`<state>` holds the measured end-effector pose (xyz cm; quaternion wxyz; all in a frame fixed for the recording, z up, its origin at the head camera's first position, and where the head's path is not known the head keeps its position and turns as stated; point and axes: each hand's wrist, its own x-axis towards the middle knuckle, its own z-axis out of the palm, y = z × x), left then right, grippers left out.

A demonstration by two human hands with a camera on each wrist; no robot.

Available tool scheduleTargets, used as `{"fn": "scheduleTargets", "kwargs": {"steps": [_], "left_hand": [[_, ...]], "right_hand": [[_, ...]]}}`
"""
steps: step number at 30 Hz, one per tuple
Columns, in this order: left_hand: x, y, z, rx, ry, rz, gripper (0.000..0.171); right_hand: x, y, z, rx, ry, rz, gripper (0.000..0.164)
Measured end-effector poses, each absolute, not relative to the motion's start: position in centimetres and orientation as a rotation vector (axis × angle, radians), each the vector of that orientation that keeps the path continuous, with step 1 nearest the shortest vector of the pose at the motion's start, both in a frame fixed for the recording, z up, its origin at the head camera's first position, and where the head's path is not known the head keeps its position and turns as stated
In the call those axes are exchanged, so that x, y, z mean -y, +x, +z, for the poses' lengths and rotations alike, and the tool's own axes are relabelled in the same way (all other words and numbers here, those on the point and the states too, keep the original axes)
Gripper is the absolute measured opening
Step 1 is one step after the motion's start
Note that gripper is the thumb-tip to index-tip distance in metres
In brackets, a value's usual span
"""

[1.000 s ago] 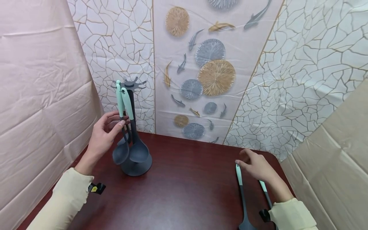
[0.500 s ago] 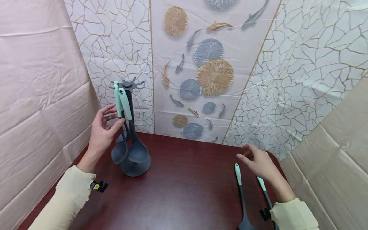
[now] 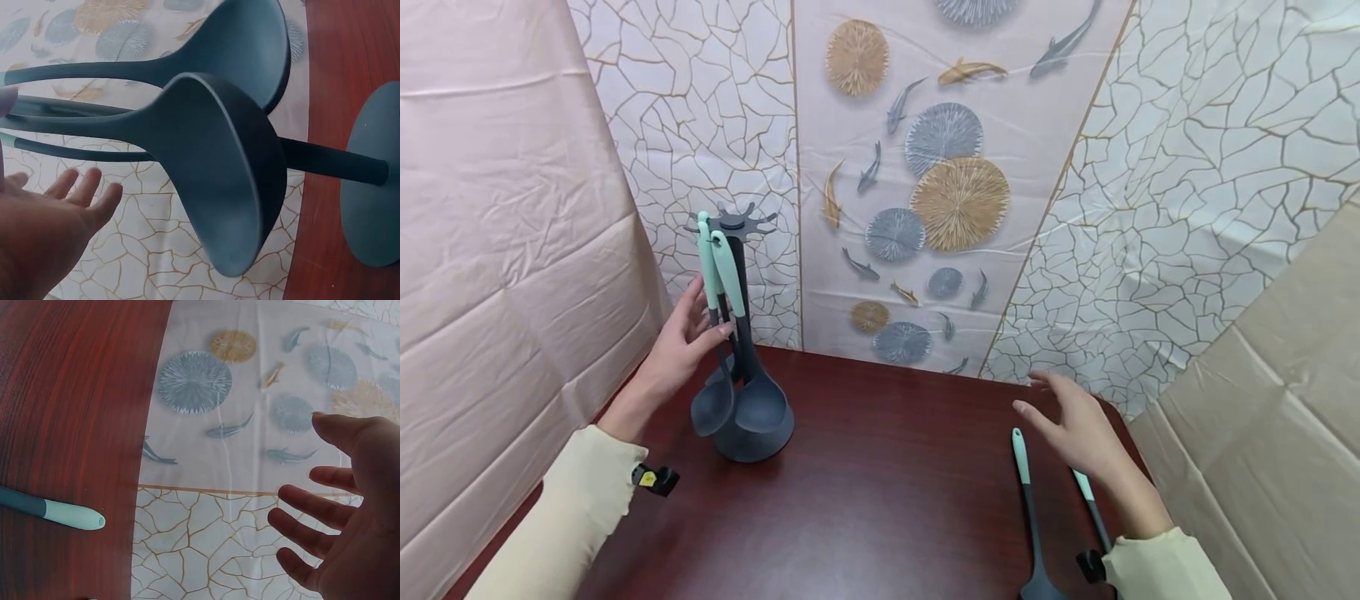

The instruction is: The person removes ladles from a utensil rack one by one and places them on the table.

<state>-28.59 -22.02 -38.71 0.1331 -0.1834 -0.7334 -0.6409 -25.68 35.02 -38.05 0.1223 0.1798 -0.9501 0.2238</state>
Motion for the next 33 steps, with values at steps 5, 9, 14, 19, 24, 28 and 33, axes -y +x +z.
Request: {"fn": "scheduleTargets", "kwargs": {"steps": [5,9,14,19,24,28,33], "left_hand": [[22.0,-29.1,-38.6,2.128,-0.553,-1.893,0.078],[21.9,-29.4,-38.4,2.169,-0.515,-1.895,0.067],[21.9,-29.5,-38.1,2.226,-0.507,-1.899,0.056],[21.9,-29.8,-38.0,2.256,-0.521,-1.867,0.043],[22.0,-30.0,-38.2,2.273,-0.531,-1.829,0.038],[22.1,-30.1,-38.2,2.287,-0.546,-1.805,0.037],[22.1,-30.0,-38.0,2.322,-0.508,-1.708,0.035]], "right_hand": [[-35.0,-25.5,-38.2,2.740,0.539,0.681,0.061],[-35.1,-25.4,-38.4,2.730,0.544,0.690,0.063],[-35.0,-25.2,-38.3,2.728,0.546,0.682,0.067],[-34.7,-25.1,-38.1,2.717,0.571,0.669,0.071],[-33.9,-24.9,-38.2,2.693,0.606,0.653,0.074],[-33.3,-25.0,-38.6,2.656,0.631,0.659,0.074],[-32.4,-25.0,-39.2,2.586,0.651,0.677,0.070]]}}
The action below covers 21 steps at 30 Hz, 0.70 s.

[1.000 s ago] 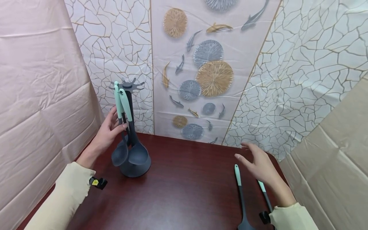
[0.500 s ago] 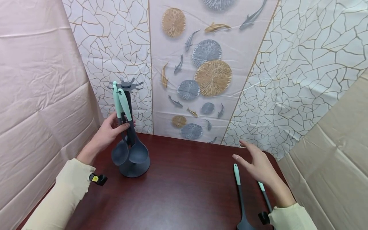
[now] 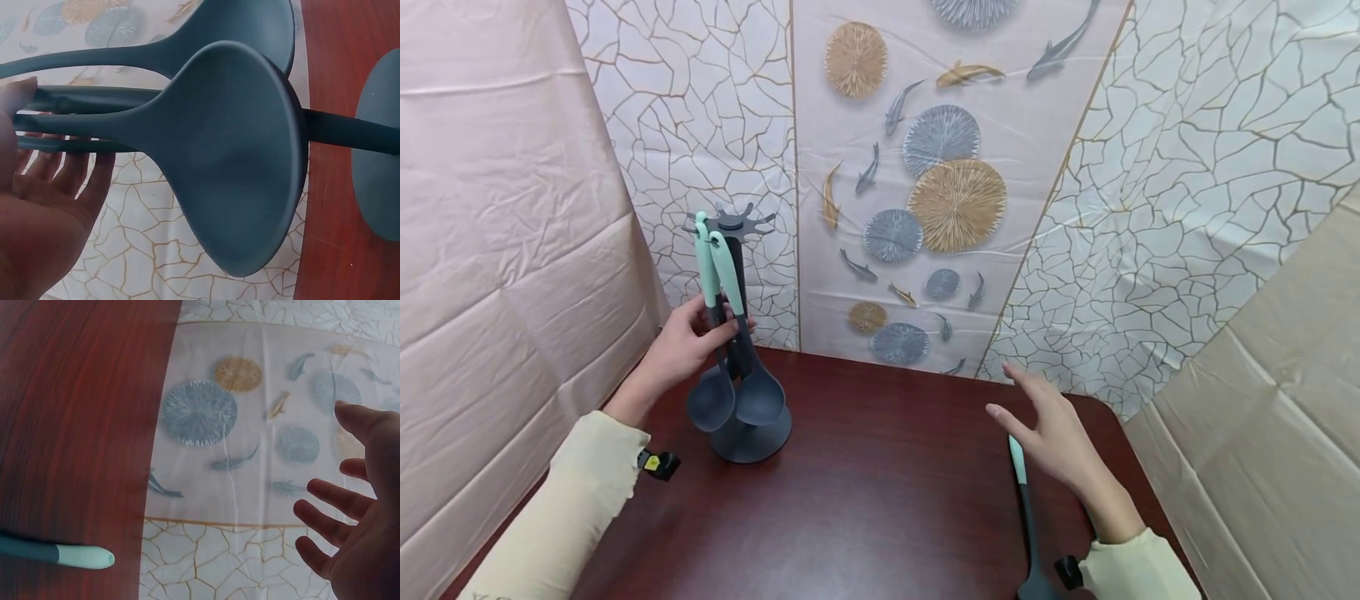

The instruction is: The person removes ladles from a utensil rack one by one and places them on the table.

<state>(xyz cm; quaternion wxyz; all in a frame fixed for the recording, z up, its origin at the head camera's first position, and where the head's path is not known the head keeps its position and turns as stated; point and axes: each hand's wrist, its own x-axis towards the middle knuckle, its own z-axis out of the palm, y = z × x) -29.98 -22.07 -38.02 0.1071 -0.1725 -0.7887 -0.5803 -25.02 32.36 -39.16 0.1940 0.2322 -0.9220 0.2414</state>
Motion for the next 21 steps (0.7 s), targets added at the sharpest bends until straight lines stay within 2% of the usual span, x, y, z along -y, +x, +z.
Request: {"fn": "scheduleTargets", "kwargs": {"steps": [10,21], "left_hand": [[21.6,-29.8,-38.0,2.337,-0.393,-1.573,0.036],[20.7,-29.4,-38.7,2.246,-0.326,-1.463,0.030]], "right_hand": [[-31.1,-25.3,-39.8,2.545,0.685,0.697,0.069],[-30.2,-25.5,-39.7,2.530,0.708,0.700,0.067]]}}
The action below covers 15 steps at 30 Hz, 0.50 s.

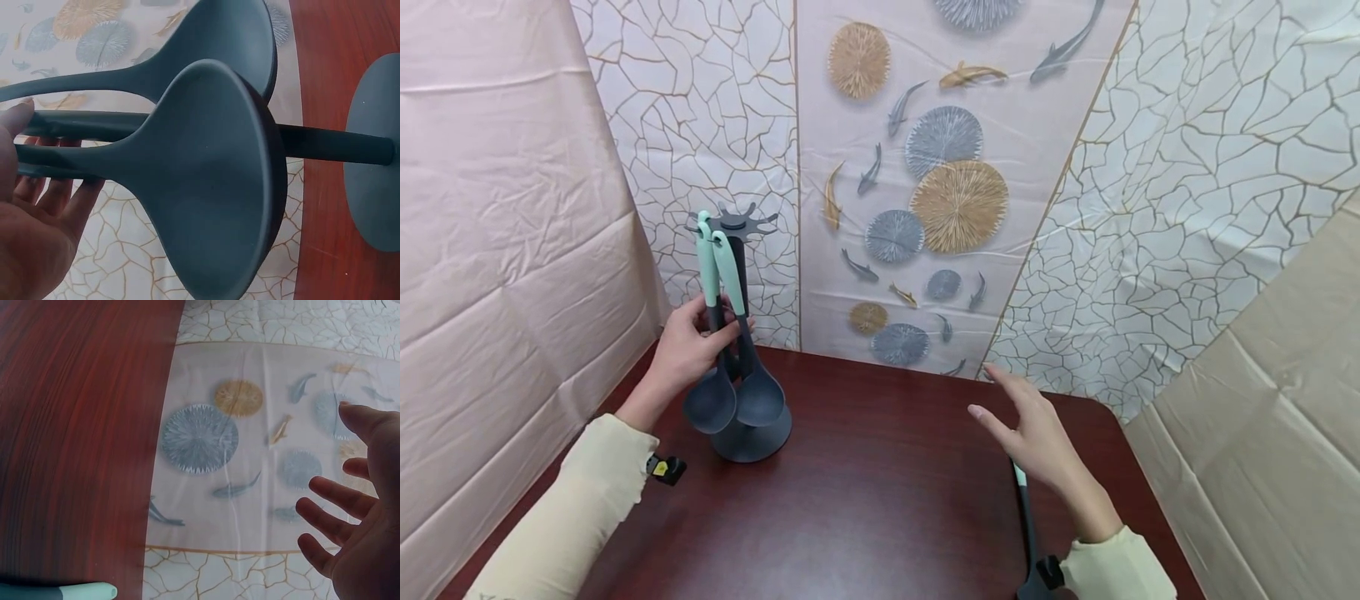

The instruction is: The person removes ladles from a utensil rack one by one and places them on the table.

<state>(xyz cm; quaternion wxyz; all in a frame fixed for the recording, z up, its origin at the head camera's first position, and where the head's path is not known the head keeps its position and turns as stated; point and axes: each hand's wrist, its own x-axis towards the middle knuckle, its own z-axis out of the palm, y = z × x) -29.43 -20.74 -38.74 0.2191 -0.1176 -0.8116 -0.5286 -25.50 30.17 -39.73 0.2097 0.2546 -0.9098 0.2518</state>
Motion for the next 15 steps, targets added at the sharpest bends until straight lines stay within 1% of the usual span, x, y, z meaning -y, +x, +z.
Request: {"fn": "scheduleTargets", "kwargs": {"steps": [5,11,15], "left_hand": [[20.7,-29.4,-38.7,2.246,-0.298,-1.442,0.029],[20.6,-29.4,-38.8,2.193,-0.212,-1.524,0.038],[20.3,-29.3,-38.8,2.159,-0.207,-1.564,0.040]], "right_hand": [[-29.3,-25.5,-39.7,2.533,0.729,0.711,0.067],[-28.5,-25.6,-39.6,2.518,0.751,0.728,0.066],[-28.2,-25.5,-39.7,2.521,0.748,0.748,0.065]]}}
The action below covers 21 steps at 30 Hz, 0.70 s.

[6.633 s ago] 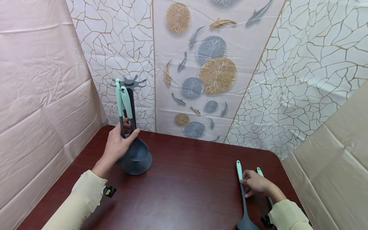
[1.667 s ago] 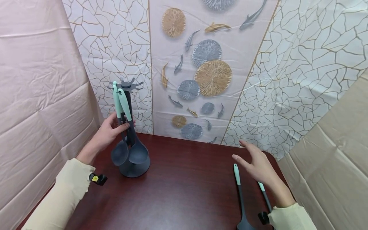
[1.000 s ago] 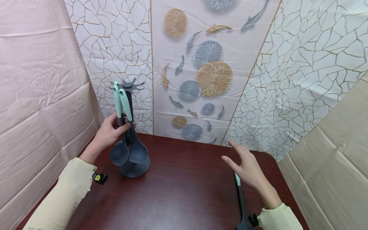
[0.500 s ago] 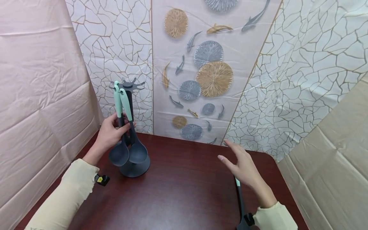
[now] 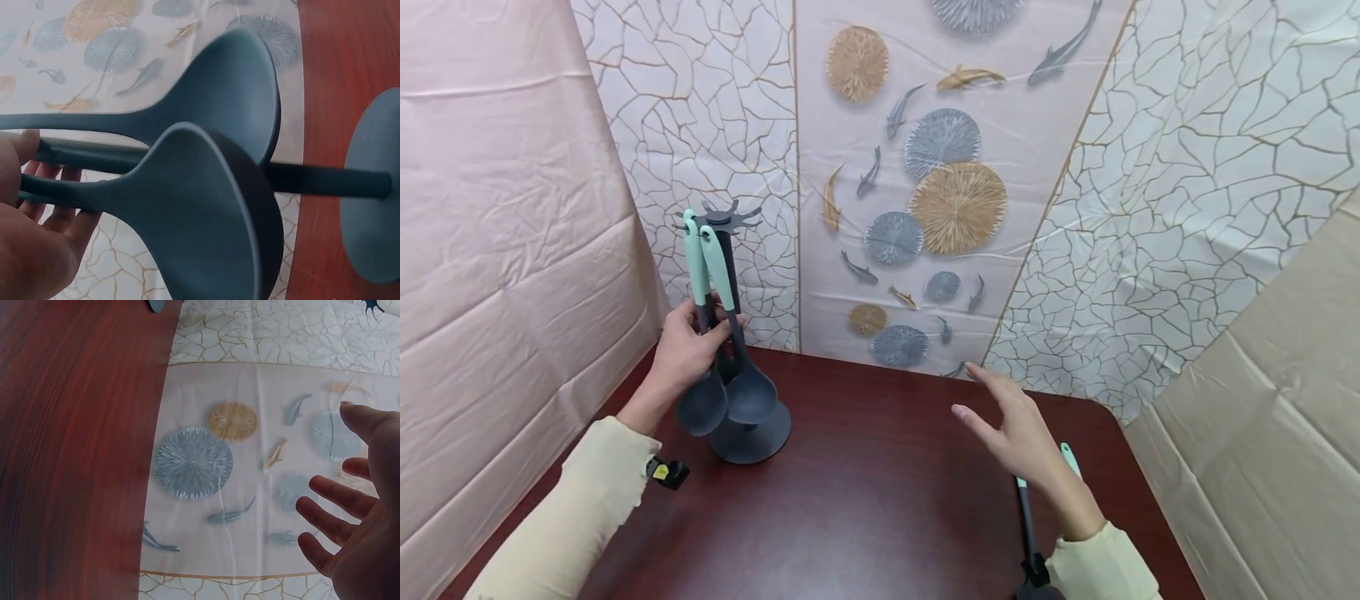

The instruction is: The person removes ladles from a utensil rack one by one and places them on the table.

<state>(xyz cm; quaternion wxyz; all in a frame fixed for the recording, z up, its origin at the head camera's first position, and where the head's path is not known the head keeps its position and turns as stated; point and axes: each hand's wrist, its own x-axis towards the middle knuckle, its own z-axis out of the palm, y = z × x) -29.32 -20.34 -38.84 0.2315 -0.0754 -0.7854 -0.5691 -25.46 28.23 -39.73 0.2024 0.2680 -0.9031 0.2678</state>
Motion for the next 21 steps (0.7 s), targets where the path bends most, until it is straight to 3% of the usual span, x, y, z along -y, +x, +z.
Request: {"fn": "scheduleTargets", "kwargs": {"steps": [9,21], "left_hand": [[18.3,-28.9,-39.3,2.057,-0.108,-1.373,0.031],[15.1,-28.6,-39.4,1.977,0.067,-1.182,0.040]], "right_hand": [[-27.7,-25.3,-40.2,2.517,0.763,0.777,0.064],[-25.6,-25.4,-39.6,2.492,0.776,0.868,0.064]]}}
